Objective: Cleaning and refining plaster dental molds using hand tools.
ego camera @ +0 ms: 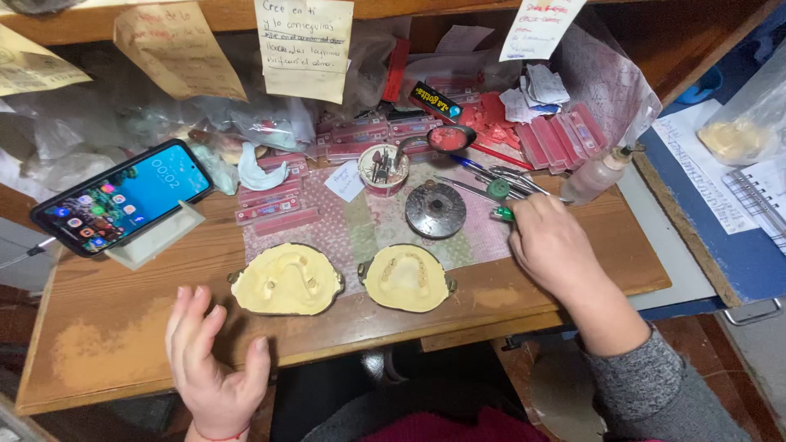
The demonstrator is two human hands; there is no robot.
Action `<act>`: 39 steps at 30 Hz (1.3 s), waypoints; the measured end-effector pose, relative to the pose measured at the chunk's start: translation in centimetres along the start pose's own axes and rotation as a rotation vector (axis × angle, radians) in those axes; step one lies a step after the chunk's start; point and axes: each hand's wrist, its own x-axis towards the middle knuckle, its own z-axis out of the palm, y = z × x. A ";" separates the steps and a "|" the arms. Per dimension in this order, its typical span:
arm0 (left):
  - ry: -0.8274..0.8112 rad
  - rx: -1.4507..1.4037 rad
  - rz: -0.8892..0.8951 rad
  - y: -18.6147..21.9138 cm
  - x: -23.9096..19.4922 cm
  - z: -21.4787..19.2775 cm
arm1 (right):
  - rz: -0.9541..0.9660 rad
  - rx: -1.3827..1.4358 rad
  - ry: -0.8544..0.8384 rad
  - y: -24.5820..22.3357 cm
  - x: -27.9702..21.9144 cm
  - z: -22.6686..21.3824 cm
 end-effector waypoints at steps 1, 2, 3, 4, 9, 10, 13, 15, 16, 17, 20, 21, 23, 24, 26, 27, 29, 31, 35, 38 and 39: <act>0.001 -0.003 -0.007 -0.2 0.0 0.1 | -0.003 -0.003 -0.006 -0.5 0.5 0.0; -0.003 -0.006 -0.013 -0.3 -0.1 0.2 | 0.045 0.093 -0.014 -1.1 0.9 0.0; -0.011 -0.008 -0.019 -0.4 -0.2 0.1 | 0.096 0.192 -0.024 -1.8 1.3 0.0; -0.013 -0.010 -0.026 -0.2 -0.2 0.2 | 0.096 0.191 -0.032 -2.3 1.8 0.0; -0.040 0.004 -0.011 0.0 0.3 -0.1 | 0.280 0.483 -0.223 -5.6 4.9 -0.9; -0.039 0.005 -0.014 0.0 0.3 -0.2 | 0.278 0.483 -0.226 -5.5 4.9 -0.7; -0.044 0.022 -0.007 -0.1 0.3 -0.3 | 0.438 0.425 -0.380 -5.0 4.7 0.6; -0.052 0.017 0.008 -0.2 0.3 -0.3 | 0.338 0.427 -0.297 -4.0 4.1 1.9; -0.052 0.018 0.007 -0.2 0.3 -0.3 | 0.337 0.428 -0.297 -4.1 4.4 1.8; -0.055 0.020 0.006 -0.2 0.3 -0.3 | 0.345 0.430 -0.288 -4.2 4.6 1.5; -0.058 0.019 0.004 -0.2 0.3 -0.3 | 0.398 0.409 -0.272 -3.9 4.7 0.6; -0.056 0.017 0.003 -0.2 0.3 -0.3 | 0.440 0.385 -0.264 -3.6 4.7 0.2; -0.054 0.011 0.002 -0.2 0.4 -0.4 | 0.465 0.303 -0.249 -2.7 3.9 -0.9; -0.054 0.005 0.000 -0.1 0.4 -0.4 | 0.492 0.221 -0.233 -2.3 3.5 -1.4; -0.066 0.004 -0.007 -0.1 0.7 -0.4 | 0.512 0.183 -0.250 -1.0 2.0 -1.2; -0.081 0.000 -0.015 0.0 0.8 -0.4 | 0.536 0.141 -0.269 -0.4 1.2 -1.2; -0.099 0.005 -0.014 -0.1 0.9 -0.3 | 0.556 0.132 -0.285 -0.3 0.5 -0.9; -0.121 0.007 -0.011 0.2 1.4 0.0 | 0.583 0.124 -0.301 0.1 -0.5 -0.5; -0.266 0.124 -0.041 1.8 2.7 1.0 | 0.440 -0.086 -0.108 -0.9 -1.4 -0.5; -0.332 0.194 -0.079 2.7 3.2 2.0 | 0.280 -0.046 0.036 -3.0 -1.0 -1.3; -0.337 0.204 -0.070 3.0 3.2 2.4 | 0.200 0.058 0.078 -3.6 -1.0 -1.6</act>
